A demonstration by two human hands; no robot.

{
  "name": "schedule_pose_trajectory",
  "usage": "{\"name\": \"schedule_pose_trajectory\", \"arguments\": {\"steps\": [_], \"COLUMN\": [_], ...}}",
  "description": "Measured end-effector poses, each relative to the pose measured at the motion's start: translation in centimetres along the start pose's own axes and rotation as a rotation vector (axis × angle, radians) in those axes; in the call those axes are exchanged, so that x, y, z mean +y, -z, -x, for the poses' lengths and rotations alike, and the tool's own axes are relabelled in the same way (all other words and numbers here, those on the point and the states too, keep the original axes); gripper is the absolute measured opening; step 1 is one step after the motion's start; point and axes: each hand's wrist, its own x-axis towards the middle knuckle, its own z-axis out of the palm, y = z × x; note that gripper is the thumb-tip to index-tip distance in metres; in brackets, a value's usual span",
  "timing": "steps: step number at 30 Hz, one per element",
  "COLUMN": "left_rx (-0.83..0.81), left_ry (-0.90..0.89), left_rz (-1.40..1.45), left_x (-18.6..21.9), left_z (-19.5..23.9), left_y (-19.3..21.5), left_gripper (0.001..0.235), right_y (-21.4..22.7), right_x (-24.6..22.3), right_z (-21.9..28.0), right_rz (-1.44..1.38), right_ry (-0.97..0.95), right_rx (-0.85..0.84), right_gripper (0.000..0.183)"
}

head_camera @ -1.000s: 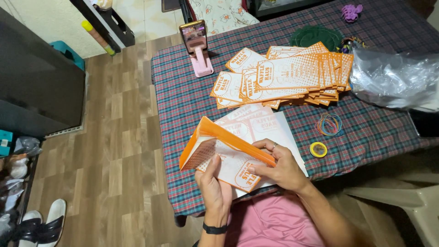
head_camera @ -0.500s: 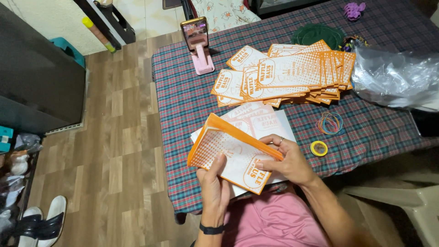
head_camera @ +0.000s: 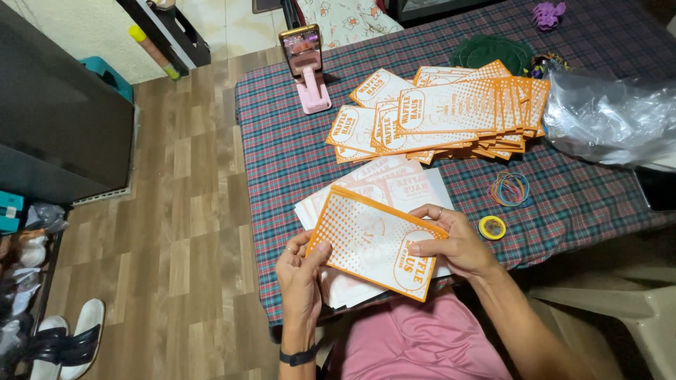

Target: The person folds orange and white paper packs labeled 'Waffle Haus' at a table. They repeatedly pick up a pack, fold it in half, and place it on a growing stack. The person also opens and closes some packs to check their interior before stacking them.

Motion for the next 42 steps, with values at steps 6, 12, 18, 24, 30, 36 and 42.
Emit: {"name": "schedule_pose_trajectory", "arguments": {"steps": [6, 12, 18, 24, 30, 36, 42], "left_rx": [0.006, -0.081, -0.283, -0.426, -0.502, -0.487, -0.514], "left_ry": [0.019, -0.074, -0.202, -0.153, -0.134, -0.118, -0.188], "left_rz": [0.002, -0.125, -0.26, -0.255, -0.317, -0.299, -0.379], "left_x": [-0.4, 0.3, 1.3, 2.0, 2.6, 1.6, 2.6], "left_z": [-0.3, -1.7, -4.5, -6.8, -7.4, -8.0, -6.4], "left_y": [0.6, 0.2, -0.2, -0.5, -0.8, 0.4, -0.1], "left_gripper": [0.036, 0.042, 0.047, 0.062, 0.074, 0.07, 0.055], "right_y": [-0.1, -0.1, 1.2, 2.0, 2.7, 3.0, 0.8], "right_x": [-0.2, -1.9, -4.0, -4.5, -4.3, -3.5, -5.6], "right_z": [-0.1, -1.1, -3.6, -4.6, -5.2, -5.3, -4.0], "right_rz": [-0.014, 0.126, 0.291, 0.403, 0.428, 0.44, 0.574], "right_ry": [-0.033, 0.04, 0.17, 0.217, 0.219, 0.206, 0.244], "right_rx": [-0.002, -0.004, 0.017, 0.008, 0.003, -0.022, -0.099], "right_gripper": [0.052, 0.051, 0.058, 0.056, 0.056, 0.055, 0.041]}}
